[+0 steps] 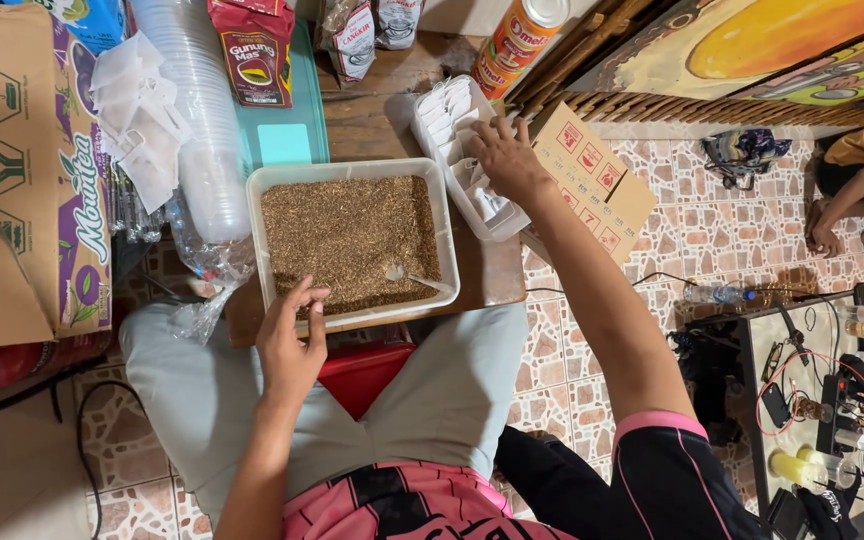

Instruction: Manually filling small white packets with granular material using a small spoon and placing them into a box.

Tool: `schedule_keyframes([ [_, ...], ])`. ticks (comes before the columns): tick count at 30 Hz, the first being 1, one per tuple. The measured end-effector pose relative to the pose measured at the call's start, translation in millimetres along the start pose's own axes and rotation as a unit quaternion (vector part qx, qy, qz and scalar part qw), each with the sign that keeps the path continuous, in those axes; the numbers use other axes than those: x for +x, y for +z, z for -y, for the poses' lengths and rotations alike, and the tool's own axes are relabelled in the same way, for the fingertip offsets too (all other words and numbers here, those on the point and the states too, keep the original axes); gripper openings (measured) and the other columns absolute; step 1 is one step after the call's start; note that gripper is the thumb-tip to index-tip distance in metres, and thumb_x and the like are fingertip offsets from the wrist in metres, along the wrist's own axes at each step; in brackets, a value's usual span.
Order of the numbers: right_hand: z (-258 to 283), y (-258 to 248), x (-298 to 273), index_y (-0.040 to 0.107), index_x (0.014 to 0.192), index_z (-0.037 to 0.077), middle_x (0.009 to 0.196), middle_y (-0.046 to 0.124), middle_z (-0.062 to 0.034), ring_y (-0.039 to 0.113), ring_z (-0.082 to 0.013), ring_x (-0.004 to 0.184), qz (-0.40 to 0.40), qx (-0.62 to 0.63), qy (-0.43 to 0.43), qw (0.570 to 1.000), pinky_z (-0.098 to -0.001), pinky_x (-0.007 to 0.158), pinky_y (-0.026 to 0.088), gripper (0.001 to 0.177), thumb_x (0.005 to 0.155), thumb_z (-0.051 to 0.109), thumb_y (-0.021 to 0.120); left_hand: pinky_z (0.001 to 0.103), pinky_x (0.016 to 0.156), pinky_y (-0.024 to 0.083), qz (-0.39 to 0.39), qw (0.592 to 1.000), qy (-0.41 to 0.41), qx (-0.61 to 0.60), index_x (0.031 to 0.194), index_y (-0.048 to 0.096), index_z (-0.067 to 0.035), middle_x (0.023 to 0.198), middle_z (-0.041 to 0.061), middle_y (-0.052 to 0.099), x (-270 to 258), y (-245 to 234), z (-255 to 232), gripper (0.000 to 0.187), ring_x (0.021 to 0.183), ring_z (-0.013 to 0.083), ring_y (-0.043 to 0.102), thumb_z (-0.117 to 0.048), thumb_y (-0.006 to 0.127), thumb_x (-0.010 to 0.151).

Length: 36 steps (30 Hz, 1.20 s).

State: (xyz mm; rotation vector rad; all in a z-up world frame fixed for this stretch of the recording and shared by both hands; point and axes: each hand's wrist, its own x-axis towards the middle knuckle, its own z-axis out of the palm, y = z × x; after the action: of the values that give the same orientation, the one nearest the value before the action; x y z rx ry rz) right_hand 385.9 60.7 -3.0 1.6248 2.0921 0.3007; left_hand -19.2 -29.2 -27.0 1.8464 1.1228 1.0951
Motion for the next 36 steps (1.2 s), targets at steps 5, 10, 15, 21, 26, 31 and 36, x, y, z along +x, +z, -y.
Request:
schedule_keyframes([
  [5,-2,10,2,0.053,0.118,0.012,0.123,0.049,-0.0062,0.04,-0.0262,0.113,-0.008,-0.015,0.002,1.0,-0.047,0.096,0.028,0.08,0.057,0.033,0.1,0.045,0.096,0.054,0.005,1.0,0.003,0.017,0.138,0.06,0.002,0.105,0.011,0.075,0,1,0,0.048,0.102,0.0314,0.07,0.012,0.064,0.091],
  [10,-1,9,10,0.032,0.151,0.008,0.115,0.053,-0.0074,0.044,-0.026,0.108,-0.022,-0.006,0.023,0.999,-0.0449,0.093,0.029,0.128,0.048,0.028,0.103,0.044,0.095,0.054,-0.002,1.0,0.013,0.016,0.139,0.059,0.002,0.104,0.011,0.074,-1,3,3,0.049,0.1,0.031,0.07,0.011,0.064,0.091],
  [15,0,35,24,0.038,0.154,0.004,0.106,0.056,-0.0112,0.046,-0.0298,0.102,-0.08,-0.031,0.025,0.996,-0.0477,0.09,0.03,0.108,0.063,0.022,0.093,0.041,0.09,0.057,-0.029,0.999,0.024,0.025,0.135,0.063,-0.002,0.104,0.007,0.076,-1,1,3,0.042,0.099,0.0285,0.072,0.006,0.066,0.094],
  [21,-11,83,40,0.043,0.149,0.007,0.112,0.055,-0.011,0.045,-0.0297,0.104,-0.027,-0.025,0.021,0.999,-0.0498,0.091,0.03,0.109,0.056,0.026,0.098,0.042,0.093,0.057,-0.026,1.0,0.016,0.006,0.136,0.062,0.0,0.104,0.008,0.076,-2,2,7,0.045,0.1,0.0289,0.072,0.008,0.065,0.092],
  [26,-7,54,37,0.057,0.133,0.012,0.137,0.043,-0.014,0.04,-0.0333,0.119,-0.034,-0.035,0.02,0.999,-0.0532,0.099,0.029,0.08,0.064,0.029,0.096,0.043,0.094,0.056,-0.019,1.0,0.011,0.001,0.136,0.061,0.0,0.104,0.009,0.076,-1,0,5,0.046,0.1,0.0296,0.071,0.009,0.064,0.091],
  [31,-5,47,38,0.063,0.13,0.015,0.157,0.03,-0.0133,0.033,-0.037,0.137,-0.029,-0.032,0.006,0.999,-0.0573,0.107,0.028,0.069,0.07,0.027,0.095,0.044,0.094,0.056,-0.016,1.0,0.009,0.0,0.135,0.061,0.001,0.104,0.01,0.075,-2,0,8,0.044,0.101,0.0302,0.071,0.009,0.063,0.092],
  [36,-8,61,39,0.058,0.123,0.013,0.144,0.04,-0.0117,0.038,-0.0361,0.133,-0.064,-0.043,-0.015,0.997,-0.0558,0.104,0.029,0.06,0.074,0.02,0.092,0.041,0.092,0.057,-0.021,1.0,0.017,0.011,0.136,0.062,-0.001,0.103,0.008,0.076,0,0,7,0.045,0.099,0.0286,0.072,0.008,0.065,0.092],
])
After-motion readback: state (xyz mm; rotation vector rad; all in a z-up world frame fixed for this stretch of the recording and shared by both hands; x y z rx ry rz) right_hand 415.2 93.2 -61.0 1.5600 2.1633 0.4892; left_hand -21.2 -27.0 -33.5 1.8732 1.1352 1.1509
